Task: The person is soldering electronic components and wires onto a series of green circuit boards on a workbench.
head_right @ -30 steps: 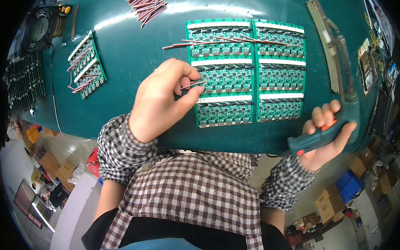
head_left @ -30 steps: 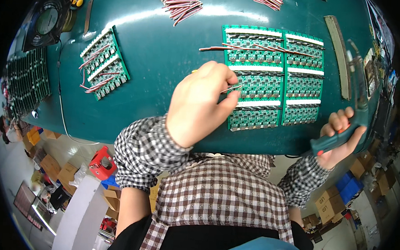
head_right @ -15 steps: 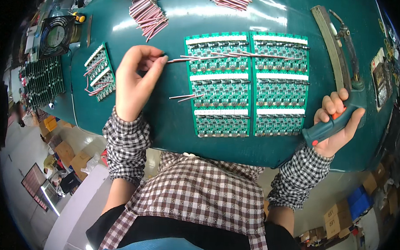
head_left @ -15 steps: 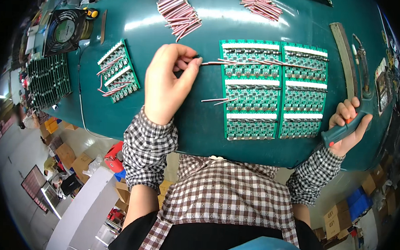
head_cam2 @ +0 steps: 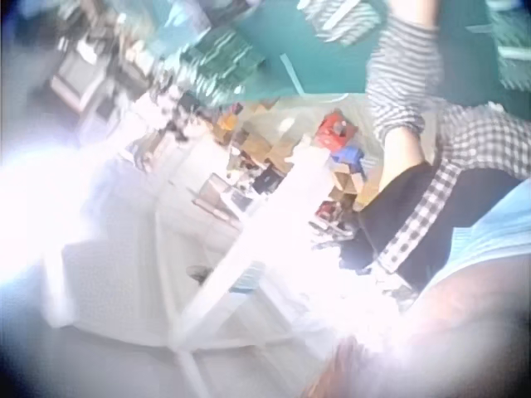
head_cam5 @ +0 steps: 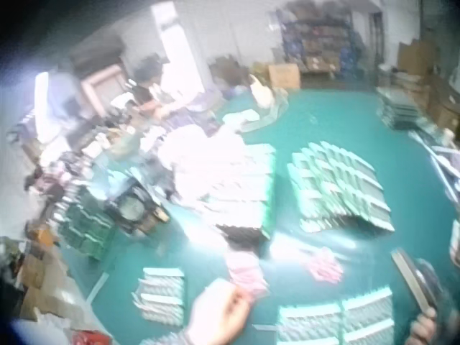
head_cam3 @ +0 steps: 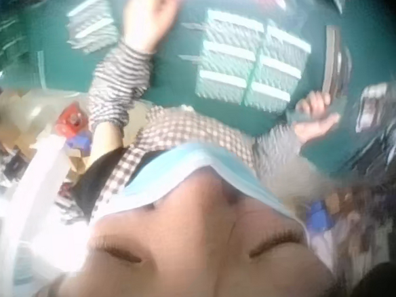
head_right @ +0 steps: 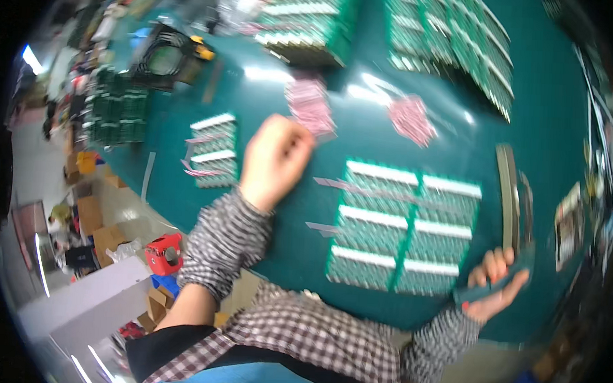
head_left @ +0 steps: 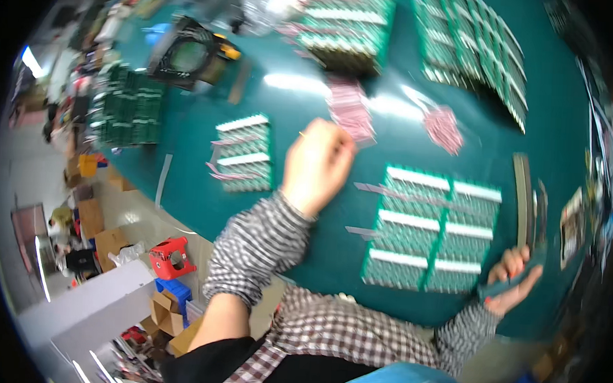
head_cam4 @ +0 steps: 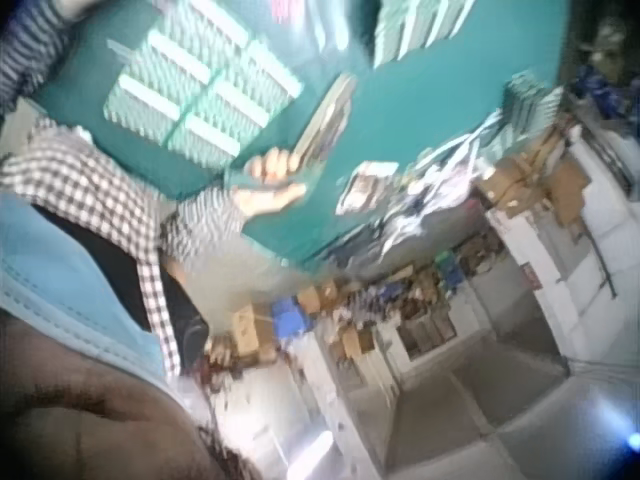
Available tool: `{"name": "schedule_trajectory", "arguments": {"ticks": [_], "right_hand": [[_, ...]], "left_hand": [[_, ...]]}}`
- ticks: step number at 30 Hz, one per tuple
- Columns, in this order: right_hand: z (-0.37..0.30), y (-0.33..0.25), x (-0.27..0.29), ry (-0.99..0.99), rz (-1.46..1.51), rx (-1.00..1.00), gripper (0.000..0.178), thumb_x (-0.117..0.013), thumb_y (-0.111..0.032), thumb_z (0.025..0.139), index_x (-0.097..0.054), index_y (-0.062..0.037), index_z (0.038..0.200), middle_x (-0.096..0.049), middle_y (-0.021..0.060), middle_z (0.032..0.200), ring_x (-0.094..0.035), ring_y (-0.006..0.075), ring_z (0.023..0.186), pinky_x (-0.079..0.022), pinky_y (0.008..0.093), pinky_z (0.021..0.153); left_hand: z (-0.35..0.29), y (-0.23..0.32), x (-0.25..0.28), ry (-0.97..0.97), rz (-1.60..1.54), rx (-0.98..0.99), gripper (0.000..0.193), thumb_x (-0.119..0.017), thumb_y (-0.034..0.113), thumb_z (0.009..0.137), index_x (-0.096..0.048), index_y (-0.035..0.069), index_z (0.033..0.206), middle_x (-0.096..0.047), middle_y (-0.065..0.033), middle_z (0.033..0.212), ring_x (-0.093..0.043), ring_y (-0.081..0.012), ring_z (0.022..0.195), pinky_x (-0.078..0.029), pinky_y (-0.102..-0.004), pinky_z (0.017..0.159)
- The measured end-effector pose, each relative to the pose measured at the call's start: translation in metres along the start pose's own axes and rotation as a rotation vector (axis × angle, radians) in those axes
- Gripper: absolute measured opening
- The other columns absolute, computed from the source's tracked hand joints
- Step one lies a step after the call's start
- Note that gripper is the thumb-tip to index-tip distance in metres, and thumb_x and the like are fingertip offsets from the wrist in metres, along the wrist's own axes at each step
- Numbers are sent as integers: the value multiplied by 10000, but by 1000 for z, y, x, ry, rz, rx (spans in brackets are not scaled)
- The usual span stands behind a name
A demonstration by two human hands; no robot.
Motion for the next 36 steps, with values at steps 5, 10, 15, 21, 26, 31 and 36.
{"name": "schedule_trajectory", "arguments": {"ticks": [5,10,15,21,26,31,36], "right_hand": [[-22,-23,12,29,0,53,321,-487,-353,907,-382,-65,1002,-305,3,745,-336,106,626,-381,260,514],[-14,-9,3,-58,49,-64,419,-620,-343,819,-422,-69,1065,-448,31,893,-454,166,855,-398,309,693],[-12,-9,3,-37,6,-60,445,-643,-349,800,-414,-78,1068,-444,24,883,-453,148,846,-401,289,697],[-11,-10,-2,17,-83,-20,446,-651,-353,794,-413,-80,1053,-434,14,845,-447,136,813,-399,274,687],[-10,-12,1,27,-54,14,435,-626,-374,810,-416,-75,1047,-436,12,834,-449,134,797,-403,270,664],[-8,-10,4,-8,-39,2,423,-607,-376,824,-419,-69,1046,-440,11,834,-454,132,792,-407,274,652],[-15,-16,17,-9,113,17,433,-634,-361,801,-449,-40,1025,-456,30,819,-435,146,725,-379,293,610]], "left_hand": [[-10,8,-21,3,-78,-4,112,-631,73,730,-526,63,766,-503,-96,730,-542,-262,666,-437,-371,579],[-20,4,-10,-21,-155,79,117,-607,65,760,-500,40,801,-487,-77,744,-541,-233,677,-427,-357,599],[-17,7,-1,-23,-199,113,134,-605,75,771,-490,37,828,-486,-79,775,-538,-231,684,-431,-349,613],[-14,8,2,9,-190,106,137,-607,88,777,-494,37,834,-490,-76,763,-537,-226,656,-427,-337,584],[-19,12,-10,-135,-351,168,111,-595,98,795,-508,41,835,-512,-68,739,-539,-215,588,-431,-332,543],[-25,6,-11,-82,-318,127,95,-583,86,795,-521,50,857,-516,-73,756,-550,-228,644,-443,-340,579],[-23,17,-24,-136,-327,45,90,-576,83,788,-517,56,850,-509,-87,791,-542,-266,700,-439,-367,612]]}}
Point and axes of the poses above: each hand's wrist, its own z-axis towards the middle knuckle, its own x-axis out of the back of the hand, y = z × x, the point moved 9 cm from there along z, towards the middle knuckle
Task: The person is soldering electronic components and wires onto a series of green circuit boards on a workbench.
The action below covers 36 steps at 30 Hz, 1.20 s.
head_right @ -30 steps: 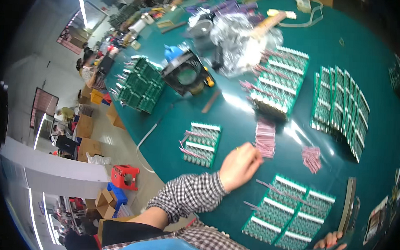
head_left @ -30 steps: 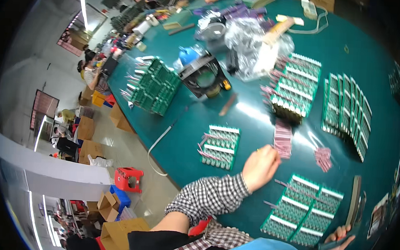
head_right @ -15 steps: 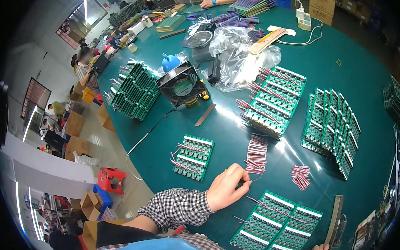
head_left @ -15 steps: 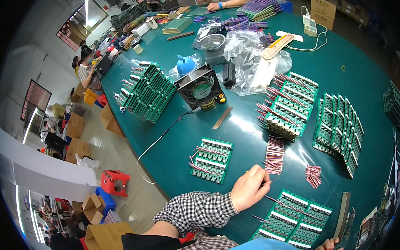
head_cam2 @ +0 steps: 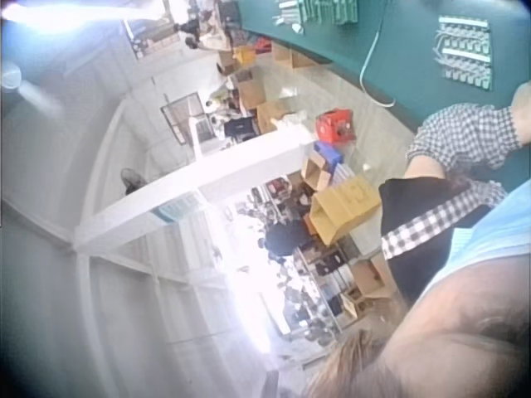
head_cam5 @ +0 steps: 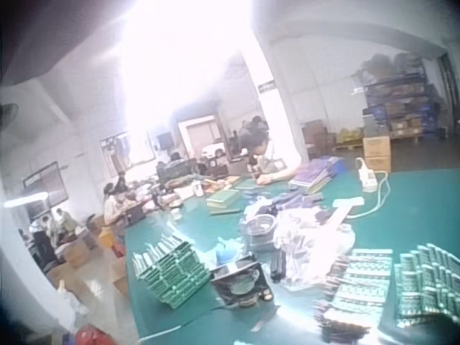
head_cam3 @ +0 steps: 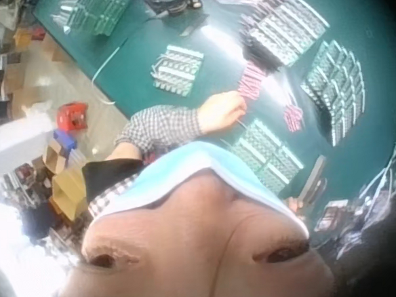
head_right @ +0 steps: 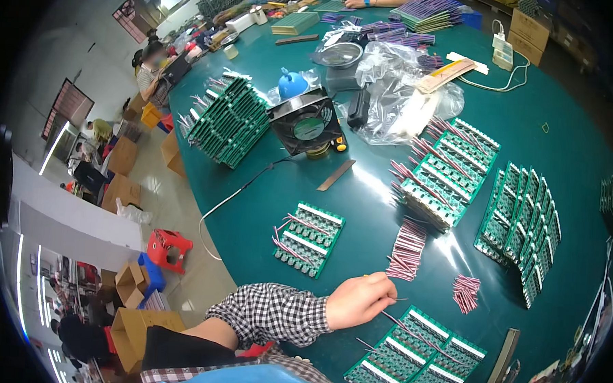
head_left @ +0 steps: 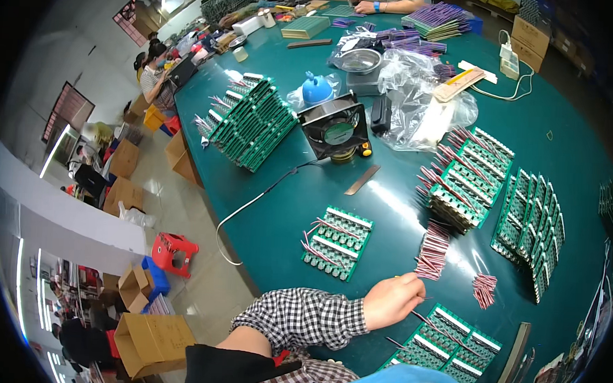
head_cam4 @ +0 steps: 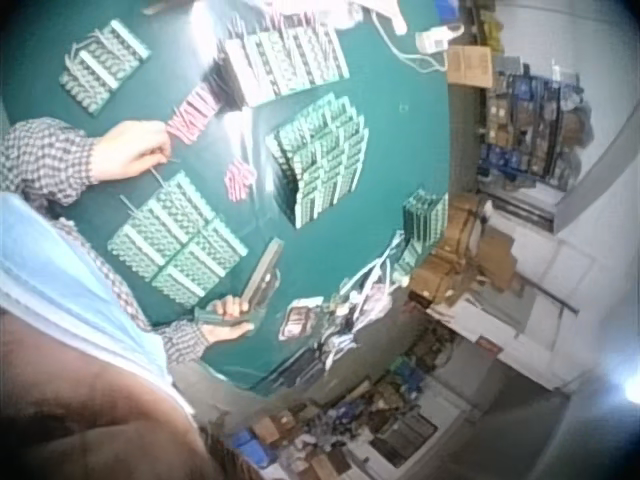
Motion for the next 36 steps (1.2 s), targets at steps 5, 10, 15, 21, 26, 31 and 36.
{"name": "schedule_trajectory", "arguments": {"ticks": [5,10,15,21,26,31,36], "right_hand": [[0,4,2,-8,26,-29,407,-650,-351,792,-463,-64,1011,-458,28,825,-441,140,731,-386,292,620],[2,7,1,11,-20,-32,424,-650,-370,787,-464,-63,1012,-463,30,828,-455,147,750,-394,288,622],[4,6,-17,-43,-174,-97,415,-652,-355,788,-458,-67,1018,-455,24,817,-449,145,739,-390,285,621],[5,9,-18,-88,-71,-131,419,-652,-352,790,-451,-73,1030,-449,27,848,-443,147,757,-392,300,648],[5,10,-16,-92,-75,-119,422,-638,-357,801,-438,-72,1039,-447,22,845,-445,140,769,-395,292,652],[3,10,-15,-104,-75,-118,425,-622,-365,814,-423,-70,1049,-444,15,842,-448,132,783,-400,282,657],[1,6,-13,-105,-84,-77,429,-605,-372,827,-408,-69,1059,-441,9,838,-450,124,798,-404,272,662]], "left_hand": [[-6,-4,11,8,-22,60,90,-572,82,784,-495,55,824,-501,-92,774,-541,-269,693,-436,-369,611],[-8,-9,7,-11,9,93,86,-568,88,777,-498,62,821,-502,-83,765,-543,-253,684,-433,-367,611],[-7,-7,6,-15,28,97,88,-569,98,775,-498,66,817,-505,-74,759,-545,-247,675,-434,-361,610],[-7,-8,5,-25,25,102,95,-573,102,763,-499,67,810,-506,-70,753,-546,-237,671,-434,-359,604],[-7,-8,6,-28,38,107,101,-576,103,755,-496,66,806,-507,-69,746,-545,-236,669,-433,-358,602],[-8,-7,5,-33,4,69,107,-578,100,750,-496,64,808,-508,-71,743,-542,-240,671,-431,-359,601],[-6,-5,3,-51,18,52,101,-579,96,746,-497,62,794,-511,-75,742,-541,-246,673,-432,-363,604]]}}
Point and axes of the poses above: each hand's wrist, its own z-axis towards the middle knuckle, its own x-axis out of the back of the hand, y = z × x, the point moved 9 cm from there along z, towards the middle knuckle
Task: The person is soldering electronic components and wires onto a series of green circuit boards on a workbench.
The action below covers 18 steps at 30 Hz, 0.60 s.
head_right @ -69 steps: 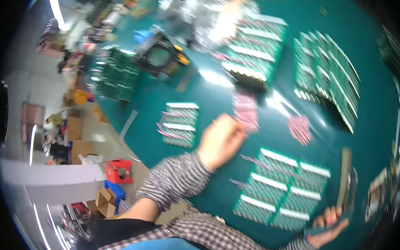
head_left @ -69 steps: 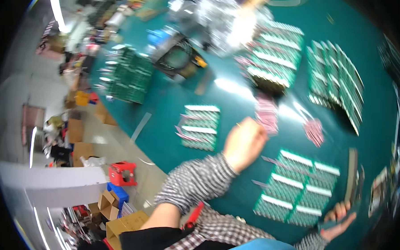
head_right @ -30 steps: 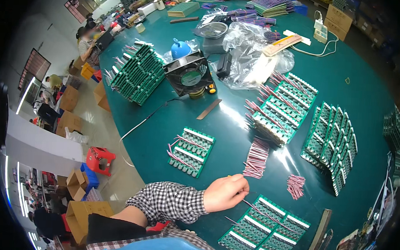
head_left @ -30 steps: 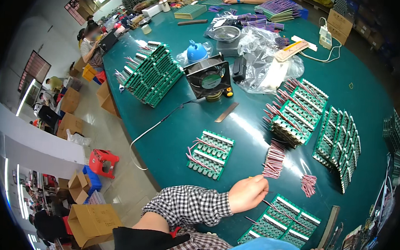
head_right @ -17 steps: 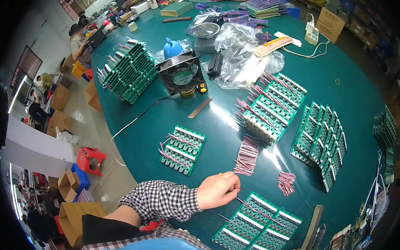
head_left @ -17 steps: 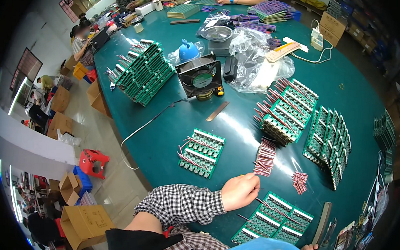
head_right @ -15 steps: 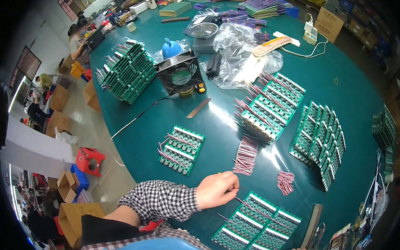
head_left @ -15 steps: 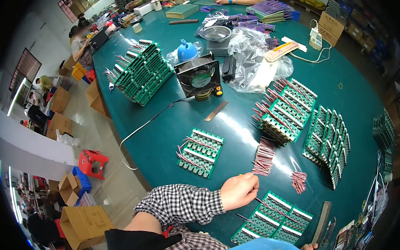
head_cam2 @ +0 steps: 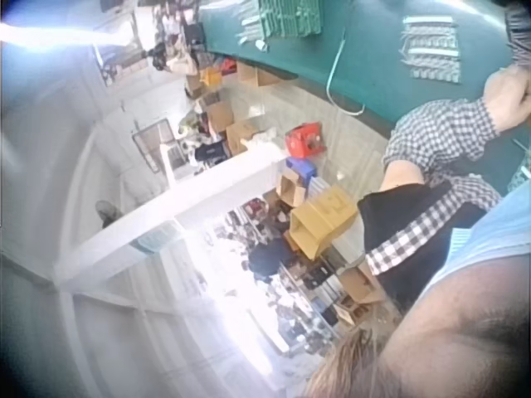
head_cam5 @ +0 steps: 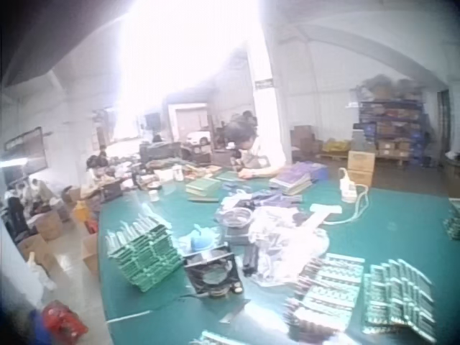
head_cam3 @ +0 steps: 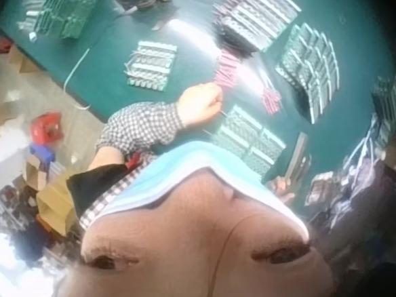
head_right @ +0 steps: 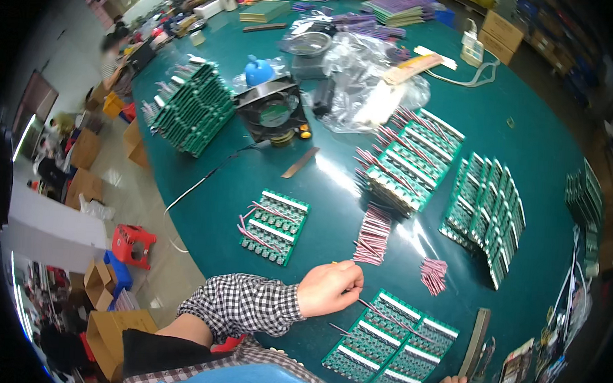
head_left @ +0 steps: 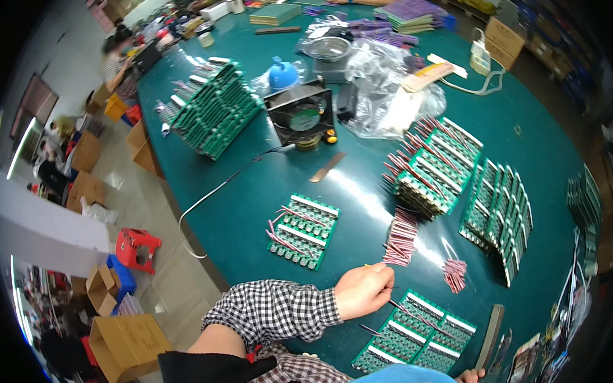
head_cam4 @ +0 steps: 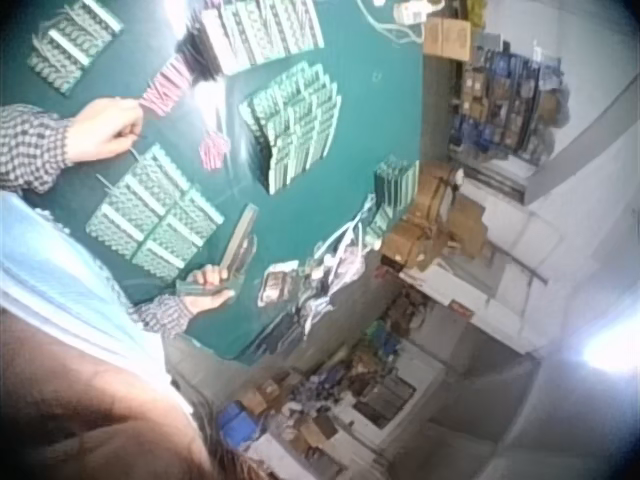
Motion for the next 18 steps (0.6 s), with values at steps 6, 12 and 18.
{"name": "schedule_trajectory", "arguments": {"ticks": [6,12,18], "right_hand": [[2,2,1,84,-52,3,434,-624,-367,816,-395,-87,1056,-396,-3,834,-414,114,785,-394,269,690],[1,3,0,67,-1,3,430,-622,-367,818,-396,-87,1053,-400,3,839,-418,121,791,-396,271,697],[0,3,4,60,24,7,442,-632,-377,807,-397,-90,1047,-403,1,841,-417,120,788,-395,270,690]], "left_hand": [[-1,0,2,8,1,9,101,-573,93,751,-506,59,818,-517,-79,735,-542,-249,653,-433,-365,605],[-1,0,1,-25,11,28,102,-566,88,755,-506,61,834,-517,-80,739,-548,-248,677,-433,-362,618],[-1,1,3,-20,-66,16,97,-548,60,745,-494,49,824,-515,-104,771,-545,-296,707,-444,-386,626]]}}
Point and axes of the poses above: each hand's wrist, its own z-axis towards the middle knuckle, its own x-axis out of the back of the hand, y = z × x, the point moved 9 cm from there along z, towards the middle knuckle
